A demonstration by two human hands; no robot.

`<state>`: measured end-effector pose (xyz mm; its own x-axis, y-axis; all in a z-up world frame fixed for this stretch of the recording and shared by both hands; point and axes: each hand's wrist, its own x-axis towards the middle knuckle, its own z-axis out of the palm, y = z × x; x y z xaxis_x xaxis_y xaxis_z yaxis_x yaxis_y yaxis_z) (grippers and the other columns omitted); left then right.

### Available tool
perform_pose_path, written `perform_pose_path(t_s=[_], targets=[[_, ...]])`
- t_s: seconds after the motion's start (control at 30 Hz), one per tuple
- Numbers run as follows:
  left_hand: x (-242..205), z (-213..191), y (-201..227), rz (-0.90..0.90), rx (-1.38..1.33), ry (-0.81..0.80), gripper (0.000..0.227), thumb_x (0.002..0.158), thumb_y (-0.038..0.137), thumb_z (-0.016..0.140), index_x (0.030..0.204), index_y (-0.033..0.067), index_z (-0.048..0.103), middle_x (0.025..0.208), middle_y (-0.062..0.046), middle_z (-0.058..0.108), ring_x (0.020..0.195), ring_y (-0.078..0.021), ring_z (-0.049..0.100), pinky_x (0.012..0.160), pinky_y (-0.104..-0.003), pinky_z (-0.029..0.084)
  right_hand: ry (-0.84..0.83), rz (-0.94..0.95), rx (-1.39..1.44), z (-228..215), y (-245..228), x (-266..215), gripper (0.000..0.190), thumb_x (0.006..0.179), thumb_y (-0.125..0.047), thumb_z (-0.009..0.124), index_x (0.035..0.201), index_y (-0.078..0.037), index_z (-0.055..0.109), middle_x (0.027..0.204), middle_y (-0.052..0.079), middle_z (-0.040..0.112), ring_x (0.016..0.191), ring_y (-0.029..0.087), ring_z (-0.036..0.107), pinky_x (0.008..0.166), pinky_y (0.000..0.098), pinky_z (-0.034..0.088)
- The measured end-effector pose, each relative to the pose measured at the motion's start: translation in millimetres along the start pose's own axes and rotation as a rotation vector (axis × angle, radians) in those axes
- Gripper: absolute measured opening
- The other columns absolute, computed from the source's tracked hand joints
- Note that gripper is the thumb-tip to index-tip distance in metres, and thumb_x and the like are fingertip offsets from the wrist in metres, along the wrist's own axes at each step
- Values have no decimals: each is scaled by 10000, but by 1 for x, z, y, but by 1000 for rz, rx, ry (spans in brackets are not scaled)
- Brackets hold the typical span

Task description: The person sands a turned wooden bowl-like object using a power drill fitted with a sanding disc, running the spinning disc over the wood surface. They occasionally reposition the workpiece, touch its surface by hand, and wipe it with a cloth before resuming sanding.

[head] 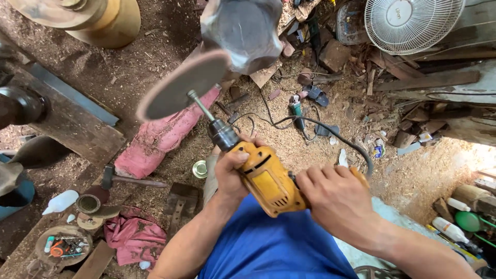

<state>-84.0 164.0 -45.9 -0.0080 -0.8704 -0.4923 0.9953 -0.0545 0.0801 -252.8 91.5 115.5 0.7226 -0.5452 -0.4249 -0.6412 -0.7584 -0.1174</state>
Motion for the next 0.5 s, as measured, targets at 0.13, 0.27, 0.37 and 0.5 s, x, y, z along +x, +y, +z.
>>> perform_pose_path(t_s=[0.13, 0.27, 0.37, 0.5], targets=[[-7, 23, -2, -14, -6, -42, 368, 781, 79, 653, 1133, 25, 563, 1115, -207, 642, 1026, -367, 671, 936, -526, 590, 82, -7, 4, -13, 1, -13, 275, 661, -112, 668, 930, -65, 641, 835, 78, 660, 793, 245, 668, 697, 393, 499], [-5, 28, 1, -19, 53, -26, 384, 774, 78, 652, 1142, 29, 553, 1114, -216, 644, 1017, -361, 669, 919, -526, 595, 8, 24, 23, -10, 3, -11, 296, 628, -133, 693, 914, -85, 633, 847, 70, 649, 789, 255, 667, 690, 404, 497], [3, 14, 11, -2, 101, 12, 380, 774, 90, 649, 1135, 24, 549, 1098, -220, 644, 1004, -370, 674, 908, -533, 599, 36, -11, 78, 4, 6, 3, 302, 623, -157, 706, 903, -75, 630, 814, 71, 642, 801, 264, 665, 706, 411, 495], [17, 2, 27, 14, 125, 100, 380, 765, 111, 651, 1119, 18, 550, 1065, -213, 643, 989, -386, 688, 902, -546, 606, 13, -11, 103, 20, 5, 28, 297, 653, -177, 731, 916, -89, 624, 825, 73, 637, 788, 276, 647, 701, 421, 482]])
